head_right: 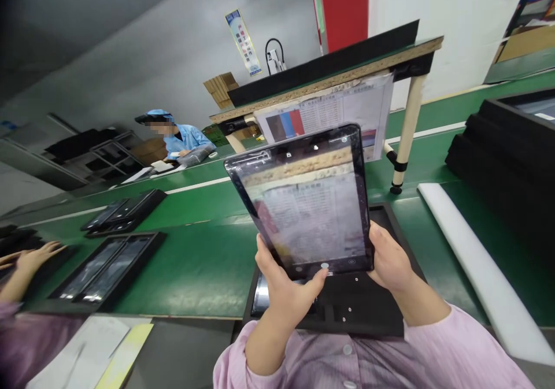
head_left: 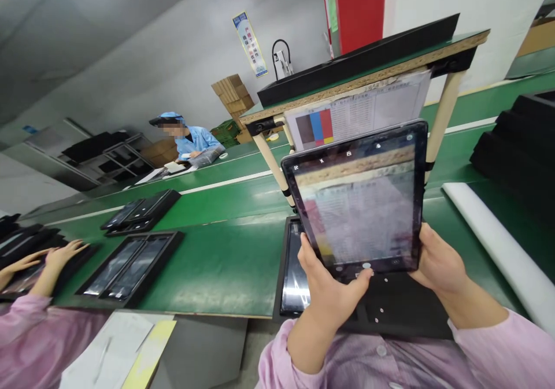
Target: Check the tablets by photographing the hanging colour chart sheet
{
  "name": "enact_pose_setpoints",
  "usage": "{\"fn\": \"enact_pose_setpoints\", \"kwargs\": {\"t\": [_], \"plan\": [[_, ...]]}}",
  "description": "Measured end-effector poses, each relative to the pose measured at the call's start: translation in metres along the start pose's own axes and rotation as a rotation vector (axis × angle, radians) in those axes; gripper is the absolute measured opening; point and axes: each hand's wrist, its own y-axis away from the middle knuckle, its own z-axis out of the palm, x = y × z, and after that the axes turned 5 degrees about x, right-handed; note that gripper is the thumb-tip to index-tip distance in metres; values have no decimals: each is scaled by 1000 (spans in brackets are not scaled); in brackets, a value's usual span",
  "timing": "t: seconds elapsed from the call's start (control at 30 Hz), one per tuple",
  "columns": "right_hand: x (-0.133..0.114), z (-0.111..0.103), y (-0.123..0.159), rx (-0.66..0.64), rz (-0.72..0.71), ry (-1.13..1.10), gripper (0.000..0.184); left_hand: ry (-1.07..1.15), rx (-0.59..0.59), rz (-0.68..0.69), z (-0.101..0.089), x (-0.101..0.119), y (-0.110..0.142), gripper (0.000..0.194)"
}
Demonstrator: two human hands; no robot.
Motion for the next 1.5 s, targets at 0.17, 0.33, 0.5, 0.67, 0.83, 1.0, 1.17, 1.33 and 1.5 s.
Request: {"fn": "enact_pose_setpoints", "kwargs": {"t": [0.17, 0.33, 0.5, 0.67, 0.83, 1.0, 1.17, 1.33, 1.5], "plan": [[9, -8, 0, 24, -2, 53, 38, -15, -4, 13, 1, -3, 2, 130], [20, -11, 1, 75, 31, 127, 49, -38, 1, 43, 2, -8, 4, 128], [23, -5, 5, 153, 39, 119, 50, -34, -7, 64, 1, -15, 7, 127], [24, -4, 7, 174, 60, 160, 57, -11, -16, 73, 1, -17, 9, 124], [26, -5, 7, 200, 60, 182, 60, 12, -17, 84, 1, -20, 10, 126], [26, -3, 7, 180, 36, 151, 59, 15, -33, 36, 1, -21, 12, 130], [27, -5, 7, 138, 32, 149, 61, -3, -26, 26, 0, -20, 12, 134], [26, -3, 8, 123, 26, 134, 61, -6, -5, 5, 0, -20, 12, 132], [23, -1, 8, 124, 40, 130, 60, 13, 24, 0, 1, -20, 14, 128]]}}
